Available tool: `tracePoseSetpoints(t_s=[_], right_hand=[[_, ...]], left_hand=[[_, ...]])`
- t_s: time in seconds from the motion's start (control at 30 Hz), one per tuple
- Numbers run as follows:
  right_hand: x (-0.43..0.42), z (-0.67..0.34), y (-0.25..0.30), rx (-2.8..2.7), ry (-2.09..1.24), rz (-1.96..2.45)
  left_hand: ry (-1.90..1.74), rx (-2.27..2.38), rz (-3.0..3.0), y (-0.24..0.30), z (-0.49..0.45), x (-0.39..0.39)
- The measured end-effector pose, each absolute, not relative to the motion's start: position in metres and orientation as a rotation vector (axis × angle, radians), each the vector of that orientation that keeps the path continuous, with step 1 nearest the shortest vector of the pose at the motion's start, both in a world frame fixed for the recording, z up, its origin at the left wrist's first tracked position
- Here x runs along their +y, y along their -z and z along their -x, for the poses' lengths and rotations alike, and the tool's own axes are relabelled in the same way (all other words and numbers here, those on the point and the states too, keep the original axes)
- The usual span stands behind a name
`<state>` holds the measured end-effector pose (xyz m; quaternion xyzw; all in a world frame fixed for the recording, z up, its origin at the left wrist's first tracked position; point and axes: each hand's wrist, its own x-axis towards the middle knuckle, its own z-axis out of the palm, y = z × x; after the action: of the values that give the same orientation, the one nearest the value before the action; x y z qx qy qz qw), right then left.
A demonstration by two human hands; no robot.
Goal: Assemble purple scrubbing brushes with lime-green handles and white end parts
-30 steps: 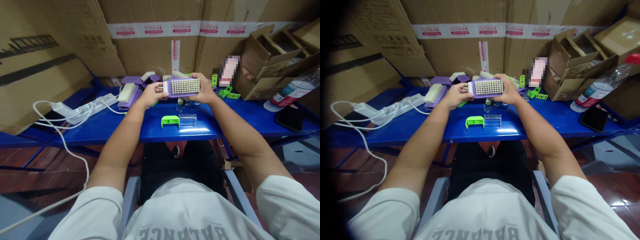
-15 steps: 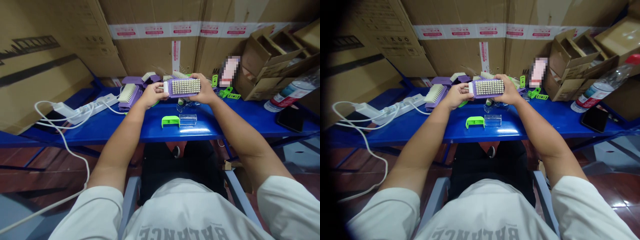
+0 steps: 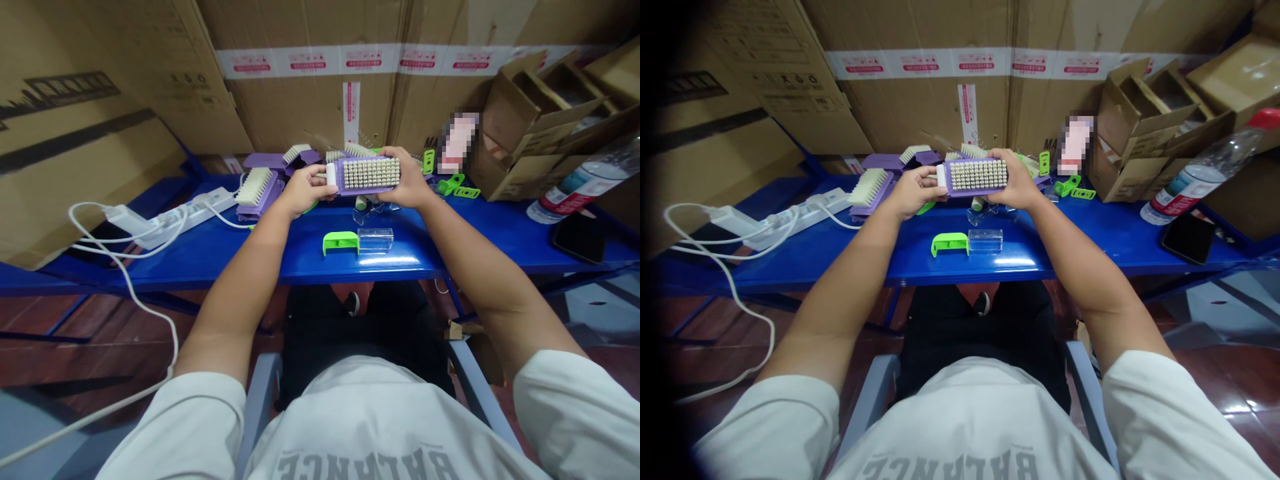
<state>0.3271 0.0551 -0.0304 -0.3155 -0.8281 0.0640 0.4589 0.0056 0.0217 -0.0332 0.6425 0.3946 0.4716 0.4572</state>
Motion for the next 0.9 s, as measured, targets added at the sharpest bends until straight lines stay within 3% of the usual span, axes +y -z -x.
tracePoseSetpoints(t_s=[0.9], right_hand=[[0.063,-0.330,0.036,-2.046,-0.084,0.693]], left_hand=[[-1.174,0.915,-1.579,0.037,-0.002,0.027]])
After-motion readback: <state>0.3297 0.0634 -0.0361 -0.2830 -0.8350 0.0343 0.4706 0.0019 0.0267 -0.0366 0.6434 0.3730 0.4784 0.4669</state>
